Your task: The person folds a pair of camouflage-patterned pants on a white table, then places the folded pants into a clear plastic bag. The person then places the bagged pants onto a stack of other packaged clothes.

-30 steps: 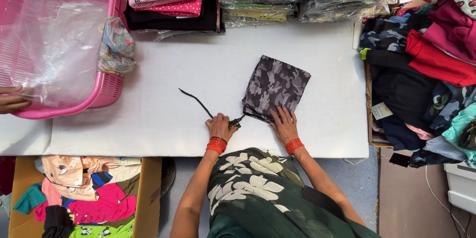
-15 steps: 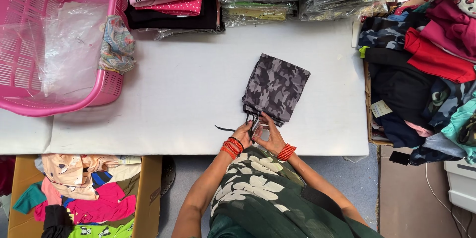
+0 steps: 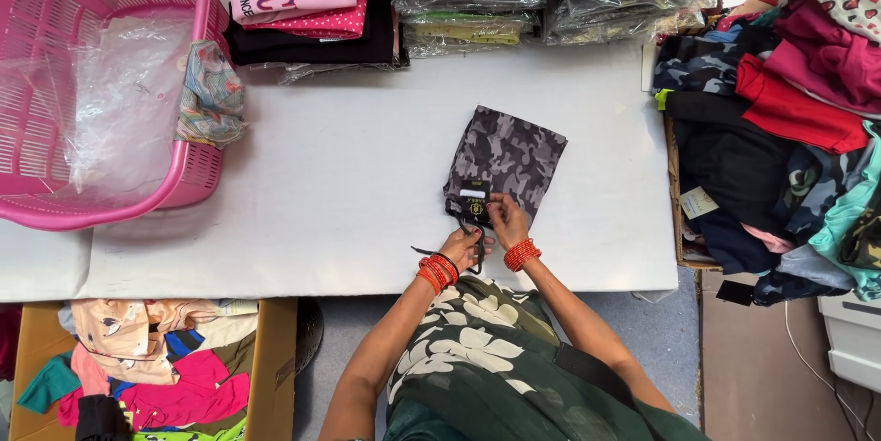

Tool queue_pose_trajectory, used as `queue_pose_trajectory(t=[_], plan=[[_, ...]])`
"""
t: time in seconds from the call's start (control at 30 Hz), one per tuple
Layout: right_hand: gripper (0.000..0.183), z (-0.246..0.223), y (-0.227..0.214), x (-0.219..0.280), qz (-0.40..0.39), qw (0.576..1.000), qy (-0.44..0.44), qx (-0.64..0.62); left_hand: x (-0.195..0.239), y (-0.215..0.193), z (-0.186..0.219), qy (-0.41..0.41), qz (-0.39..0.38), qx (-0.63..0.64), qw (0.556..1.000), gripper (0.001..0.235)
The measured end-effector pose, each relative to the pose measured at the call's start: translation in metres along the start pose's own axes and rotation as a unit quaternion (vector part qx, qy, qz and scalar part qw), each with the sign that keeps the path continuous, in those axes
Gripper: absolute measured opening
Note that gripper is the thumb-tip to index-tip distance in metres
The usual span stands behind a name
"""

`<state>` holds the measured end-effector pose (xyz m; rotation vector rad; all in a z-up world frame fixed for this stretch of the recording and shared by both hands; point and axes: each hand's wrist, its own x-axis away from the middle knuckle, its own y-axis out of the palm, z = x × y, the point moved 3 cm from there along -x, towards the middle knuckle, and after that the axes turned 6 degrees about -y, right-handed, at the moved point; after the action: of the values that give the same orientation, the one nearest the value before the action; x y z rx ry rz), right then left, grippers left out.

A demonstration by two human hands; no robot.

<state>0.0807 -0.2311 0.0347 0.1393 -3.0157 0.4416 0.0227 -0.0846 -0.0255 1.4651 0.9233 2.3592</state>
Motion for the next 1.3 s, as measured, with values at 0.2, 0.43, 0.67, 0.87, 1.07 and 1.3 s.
queue_pose_trajectory(t=[0.2,0.43,0.67,0.87,1.07,1.3], plan=[[0.028,0.037,-0.006,-0.036,0.100,0.990,0.077,-0.060,-0.024,-0.090,-0.011,0.080,0.066,-0.126,0.987,0.014],[0.040,-0.016,-0.007,-0.030,0.074,0.993,0.074,0.062,0.058,-0.060,0.032,0.181,0.294,-0.394,0.852,0.041],[0.038,-0.053,-0.007,-0.017,0.095,0.953,0.032,0.285,0.063,0.014,0.109,0.356,0.335,-0.498,0.716,0.052],[0.054,-0.046,-0.002,-0.002,0.054,0.907,-0.154,0.387,0.002,0.020,0.125,0.321,0.330,-0.554,0.694,0.064],[0.076,-0.012,0.012,-0.003,-0.119,0.818,-0.192,0.529,-0.004,0.010,0.077,0.296,0.347,-0.667,0.590,0.070],[0.070,-0.020,-0.011,0.005,-0.045,0.860,-0.182,0.475,0.019,0.000,0.095,0.195,0.397,-0.556,0.704,0.064]])
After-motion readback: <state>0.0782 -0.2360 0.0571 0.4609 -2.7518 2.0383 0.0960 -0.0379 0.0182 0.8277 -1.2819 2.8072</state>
